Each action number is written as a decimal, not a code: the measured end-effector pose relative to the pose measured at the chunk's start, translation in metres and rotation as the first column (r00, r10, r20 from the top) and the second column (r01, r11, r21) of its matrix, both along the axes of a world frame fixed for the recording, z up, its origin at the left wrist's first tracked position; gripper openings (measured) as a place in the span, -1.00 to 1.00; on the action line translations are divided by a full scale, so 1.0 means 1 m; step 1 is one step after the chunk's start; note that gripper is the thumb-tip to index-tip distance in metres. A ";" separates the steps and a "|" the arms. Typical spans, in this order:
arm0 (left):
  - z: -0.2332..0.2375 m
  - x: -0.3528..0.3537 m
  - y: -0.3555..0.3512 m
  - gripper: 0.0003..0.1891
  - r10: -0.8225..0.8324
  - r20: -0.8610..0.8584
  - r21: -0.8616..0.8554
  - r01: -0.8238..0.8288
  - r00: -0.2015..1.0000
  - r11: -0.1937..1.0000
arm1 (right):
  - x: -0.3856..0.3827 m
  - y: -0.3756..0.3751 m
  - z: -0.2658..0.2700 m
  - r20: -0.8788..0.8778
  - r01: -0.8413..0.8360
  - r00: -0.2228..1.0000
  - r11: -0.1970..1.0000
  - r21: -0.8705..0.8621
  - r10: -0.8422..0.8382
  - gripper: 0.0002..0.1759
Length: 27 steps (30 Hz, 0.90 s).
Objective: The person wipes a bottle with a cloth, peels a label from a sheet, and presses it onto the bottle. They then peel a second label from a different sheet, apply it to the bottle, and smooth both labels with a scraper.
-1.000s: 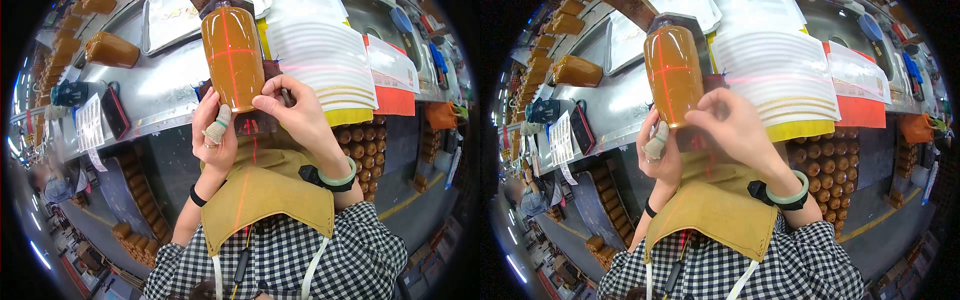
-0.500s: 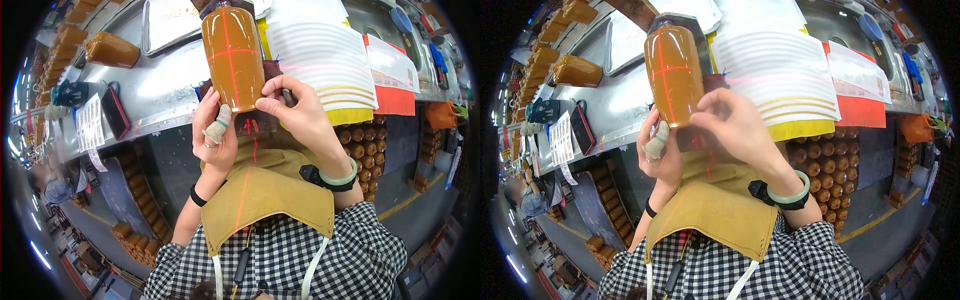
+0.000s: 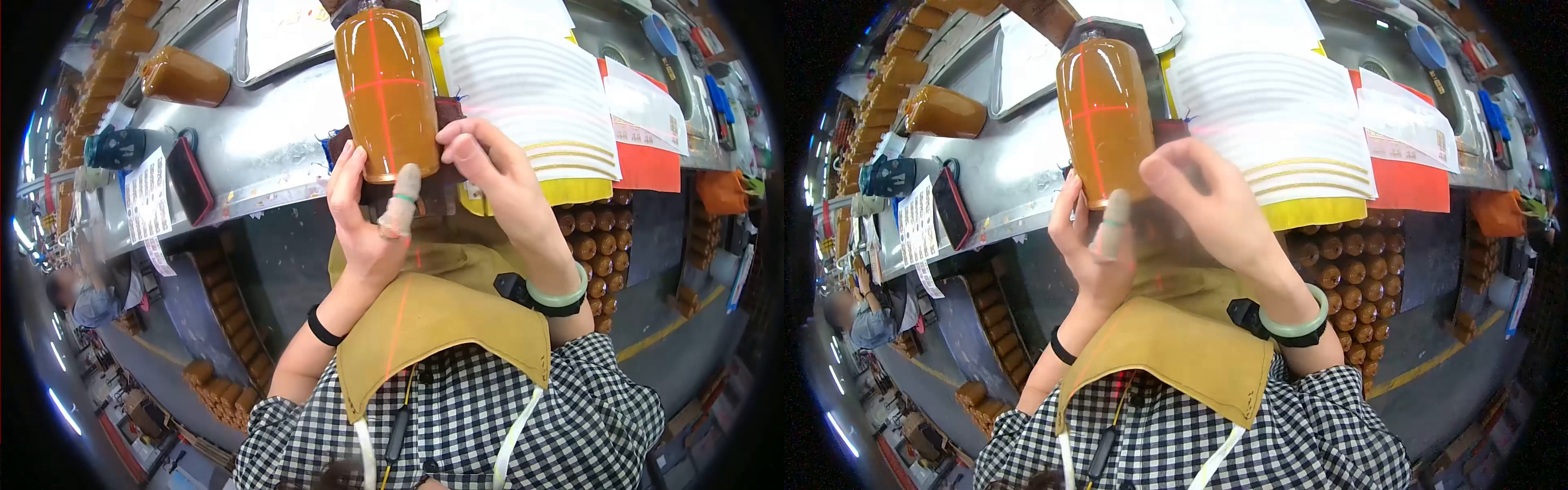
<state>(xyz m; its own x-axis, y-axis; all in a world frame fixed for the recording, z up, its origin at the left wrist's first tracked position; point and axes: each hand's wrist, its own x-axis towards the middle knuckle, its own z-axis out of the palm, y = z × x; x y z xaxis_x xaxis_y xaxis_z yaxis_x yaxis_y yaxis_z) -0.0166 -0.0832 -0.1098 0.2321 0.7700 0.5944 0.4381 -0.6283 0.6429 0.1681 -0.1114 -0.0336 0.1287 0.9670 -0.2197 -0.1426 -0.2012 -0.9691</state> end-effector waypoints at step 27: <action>0.015 -0.028 0.029 -0.20 -0.042 -0.211 -0.051 0.032 0.977 0.998 | -0.001 0.005 -0.003 0.578 0.123 0.742 0.916 0.382 -0.340 -0.80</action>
